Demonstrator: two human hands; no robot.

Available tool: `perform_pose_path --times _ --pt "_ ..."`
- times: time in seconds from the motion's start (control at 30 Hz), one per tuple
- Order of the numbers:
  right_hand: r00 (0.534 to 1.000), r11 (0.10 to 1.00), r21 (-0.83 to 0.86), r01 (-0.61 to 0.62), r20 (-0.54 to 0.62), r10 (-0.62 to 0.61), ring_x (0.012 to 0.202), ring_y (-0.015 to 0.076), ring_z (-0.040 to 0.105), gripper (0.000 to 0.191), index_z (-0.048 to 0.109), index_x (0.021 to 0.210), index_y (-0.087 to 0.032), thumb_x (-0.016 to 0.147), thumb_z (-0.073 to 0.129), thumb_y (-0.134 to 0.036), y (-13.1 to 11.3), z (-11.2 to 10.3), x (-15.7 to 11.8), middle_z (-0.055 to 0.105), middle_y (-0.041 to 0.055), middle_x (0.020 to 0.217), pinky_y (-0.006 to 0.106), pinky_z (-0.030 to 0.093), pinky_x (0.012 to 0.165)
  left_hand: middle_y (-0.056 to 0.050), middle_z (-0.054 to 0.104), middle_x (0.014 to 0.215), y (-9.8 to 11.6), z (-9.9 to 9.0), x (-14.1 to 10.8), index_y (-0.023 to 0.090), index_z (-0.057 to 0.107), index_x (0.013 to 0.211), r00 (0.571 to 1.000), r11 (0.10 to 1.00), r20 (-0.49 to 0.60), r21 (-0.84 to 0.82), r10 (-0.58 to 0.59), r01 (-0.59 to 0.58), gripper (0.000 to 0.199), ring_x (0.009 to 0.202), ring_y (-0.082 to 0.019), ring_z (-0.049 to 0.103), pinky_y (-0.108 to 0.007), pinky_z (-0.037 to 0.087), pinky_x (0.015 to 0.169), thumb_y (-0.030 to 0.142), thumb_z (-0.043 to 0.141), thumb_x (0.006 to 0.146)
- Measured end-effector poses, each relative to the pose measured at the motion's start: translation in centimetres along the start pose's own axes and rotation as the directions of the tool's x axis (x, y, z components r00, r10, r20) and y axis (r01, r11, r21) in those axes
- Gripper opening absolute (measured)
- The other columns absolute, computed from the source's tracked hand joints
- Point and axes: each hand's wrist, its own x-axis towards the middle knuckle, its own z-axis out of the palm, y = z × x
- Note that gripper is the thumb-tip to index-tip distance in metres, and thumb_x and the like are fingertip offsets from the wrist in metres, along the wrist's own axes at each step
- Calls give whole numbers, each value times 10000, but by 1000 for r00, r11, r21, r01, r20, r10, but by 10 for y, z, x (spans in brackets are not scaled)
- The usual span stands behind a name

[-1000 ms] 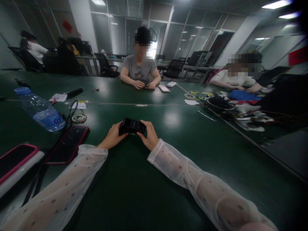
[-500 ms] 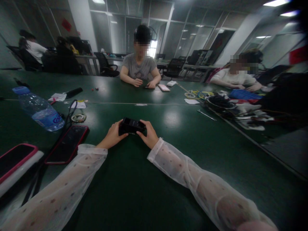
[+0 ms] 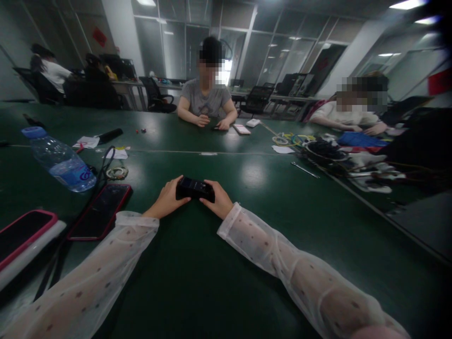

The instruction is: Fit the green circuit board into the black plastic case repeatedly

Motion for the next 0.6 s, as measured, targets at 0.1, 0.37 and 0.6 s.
perform_pose_path --times 0.1,0.37,0.6 --pt "1000 1000 1 -1 -14 1 1147 263 530 643 401 1295 -203 733 711 -246 1 1 0 532 119 1197 484 449 981 -163 477 1314 0 0 0 200 288 1407 1000 1000 -1 1 -5 5 810 1203 -324 468 -512 393 968 455 679 744" --pt "999 998 45 -38 -26 39 1132 263 544 644 406 1289 -202 732 723 -271 0 -1 1 534 119 1199 477 470 955 -145 456 1354 5 -3 0 237 252 1431 1000 999 20 -30 -20 20 797 1220 -318 457 -514 380 985 454 651 777" --pt "997 997 39 -70 -13 71 1124 264 555 623 444 1248 -217 702 743 -239 -1 -1 1 558 109 1189 484 461 954 -120 467 1356 7 -4 0 279 258 1429 1000 998 13 -57 -3 4 775 1211 -310 470 -511 385 981 414 659 780"
